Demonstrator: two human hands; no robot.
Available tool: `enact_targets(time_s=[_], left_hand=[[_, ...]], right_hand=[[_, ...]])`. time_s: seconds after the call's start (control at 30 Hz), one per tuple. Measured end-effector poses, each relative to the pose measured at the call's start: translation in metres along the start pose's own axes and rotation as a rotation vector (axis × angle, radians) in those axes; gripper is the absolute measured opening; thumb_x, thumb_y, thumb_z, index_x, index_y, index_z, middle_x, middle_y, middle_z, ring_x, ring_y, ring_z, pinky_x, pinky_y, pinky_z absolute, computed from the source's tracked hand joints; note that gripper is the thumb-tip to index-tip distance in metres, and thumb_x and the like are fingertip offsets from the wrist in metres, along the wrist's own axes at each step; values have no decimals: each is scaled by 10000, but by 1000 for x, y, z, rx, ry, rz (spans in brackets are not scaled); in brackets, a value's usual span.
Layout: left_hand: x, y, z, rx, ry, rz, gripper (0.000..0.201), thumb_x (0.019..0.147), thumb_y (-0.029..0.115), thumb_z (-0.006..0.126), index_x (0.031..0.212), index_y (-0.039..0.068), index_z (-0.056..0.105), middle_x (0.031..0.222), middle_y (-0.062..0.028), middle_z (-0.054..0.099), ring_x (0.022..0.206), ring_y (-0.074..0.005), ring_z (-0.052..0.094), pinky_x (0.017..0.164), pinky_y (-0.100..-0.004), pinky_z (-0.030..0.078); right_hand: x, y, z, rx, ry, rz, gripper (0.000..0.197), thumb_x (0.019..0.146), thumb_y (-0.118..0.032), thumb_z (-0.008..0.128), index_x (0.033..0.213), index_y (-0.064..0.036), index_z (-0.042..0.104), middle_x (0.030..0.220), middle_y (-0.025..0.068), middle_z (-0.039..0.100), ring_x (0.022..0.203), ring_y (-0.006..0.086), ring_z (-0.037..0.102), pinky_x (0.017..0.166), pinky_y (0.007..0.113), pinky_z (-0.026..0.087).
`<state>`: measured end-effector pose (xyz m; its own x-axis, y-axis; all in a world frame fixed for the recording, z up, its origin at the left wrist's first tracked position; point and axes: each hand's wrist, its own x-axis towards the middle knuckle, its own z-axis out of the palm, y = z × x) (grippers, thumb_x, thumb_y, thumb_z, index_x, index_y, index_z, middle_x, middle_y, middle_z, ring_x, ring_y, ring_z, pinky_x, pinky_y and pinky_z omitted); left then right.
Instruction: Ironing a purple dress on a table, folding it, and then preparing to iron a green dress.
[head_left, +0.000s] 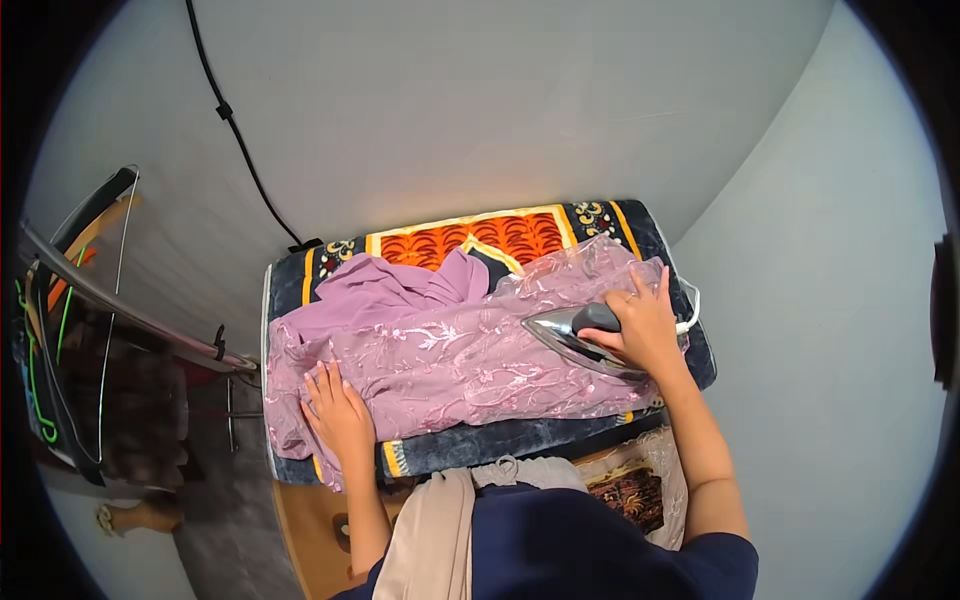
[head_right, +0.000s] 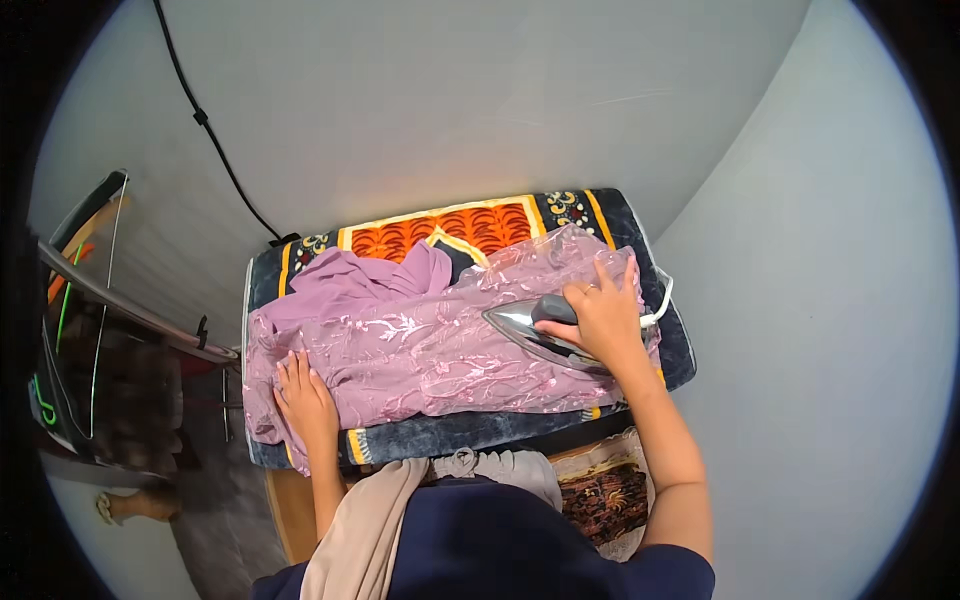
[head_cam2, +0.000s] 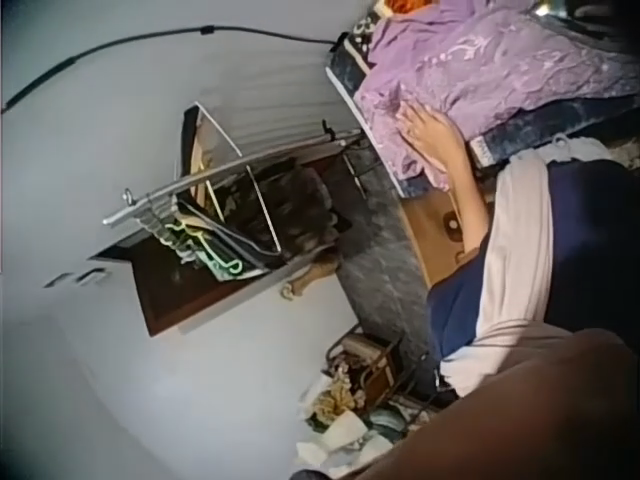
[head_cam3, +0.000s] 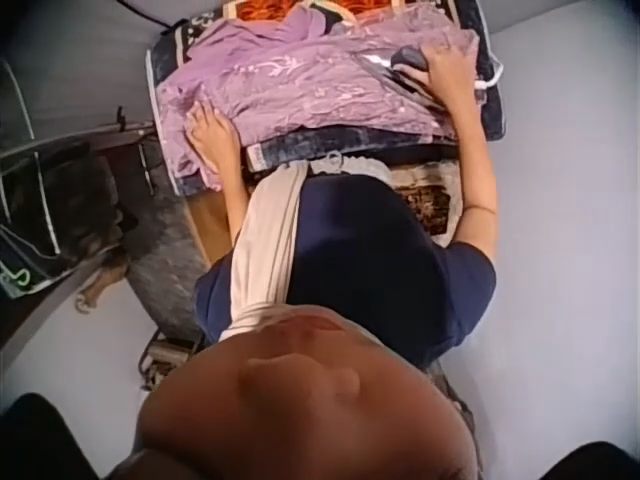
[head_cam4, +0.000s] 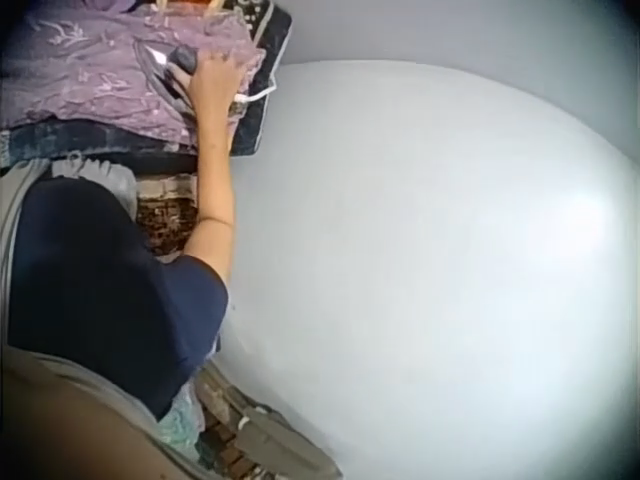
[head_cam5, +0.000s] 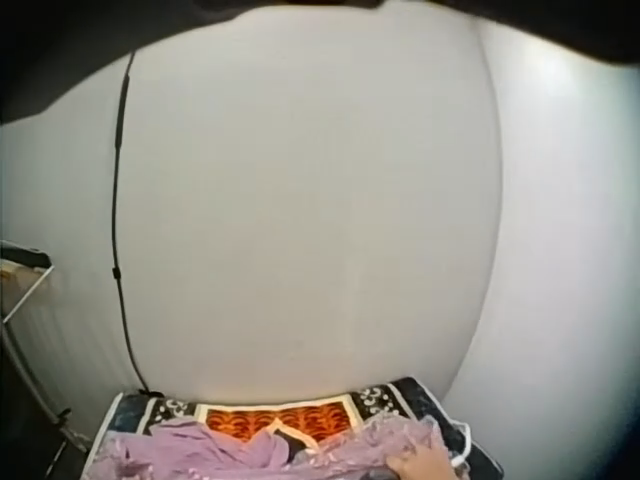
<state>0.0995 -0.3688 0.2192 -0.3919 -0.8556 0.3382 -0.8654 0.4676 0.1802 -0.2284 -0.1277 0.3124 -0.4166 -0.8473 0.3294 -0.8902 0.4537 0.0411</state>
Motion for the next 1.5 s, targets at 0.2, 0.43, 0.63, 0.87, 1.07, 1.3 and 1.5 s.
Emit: enact_targets(time_s=[0.2,0.43,0.63,0.87,1.07,1.3,1.5], left_hand=[[0,-1,0,-18,-14,7,411,967,213,390,1362,129,469,1446,-81,413,1367,-308,319,1091,-518,223],[-1,-5,1,-11,-40,9,414,976,224,372,1373,144,454,1451,-80,408,1374,-306,308,1092,-529,216],[1,0,-2,-11,-68,-20,410,975,217,377,1370,146,460,1449,-79,411,1373,-305,310,1093,-529,215],[1,1,-3,3,-82,-32,412,970,195,372,1370,146,461,1454,-65,408,1381,-309,296,1099,-529,206],[-1,1,-2,43,-96,-38,420,967,185,368,1377,148,454,1458,-69,402,1381,-307,297,1100,-525,201],[2,6,-6,55,-107,-54,421,966,171,368,1376,148,456,1451,-72,410,1380,-301,301,1101,-525,198],[4,7,-6,48,-100,-42,416,965,171,378,1371,129,457,1445,-76,417,1376,-304,305,1101,-526,200]], right_hand=[[-2,8,0,-34,110,20,556,622,-621,701,829,-105,705,921,-4,703,1238,312,486,1048,718,73],[18,34,-6,-27,221,-20,548,617,-608,720,818,-99,686,952,-14,694,1262,308,468,1040,731,68],[63,80,-3,-94,292,-36,550,624,-603,720,862,-108,678,966,-21,686,1243,296,492,1057,714,71],[112,126,28,-199,289,-172,549,657,-626,665,785,-93,647,994,-36,677,1266,273,467,1078,689,103],[131,151,66,-196,328,-228,531,652,-608,670,704,-87,581,1056,-48,657,1270,268,458,1095,631,159],[145,152,84,-122,255,-216,561,674,-549,693,953,-65,642,1079,9,627,1188,205,514,1069,509,274],[131,135,80,-165,314,-48,607,705,-477,718,1127,-64,575,1280,53,509,1270,232,425,1108,509,215]])
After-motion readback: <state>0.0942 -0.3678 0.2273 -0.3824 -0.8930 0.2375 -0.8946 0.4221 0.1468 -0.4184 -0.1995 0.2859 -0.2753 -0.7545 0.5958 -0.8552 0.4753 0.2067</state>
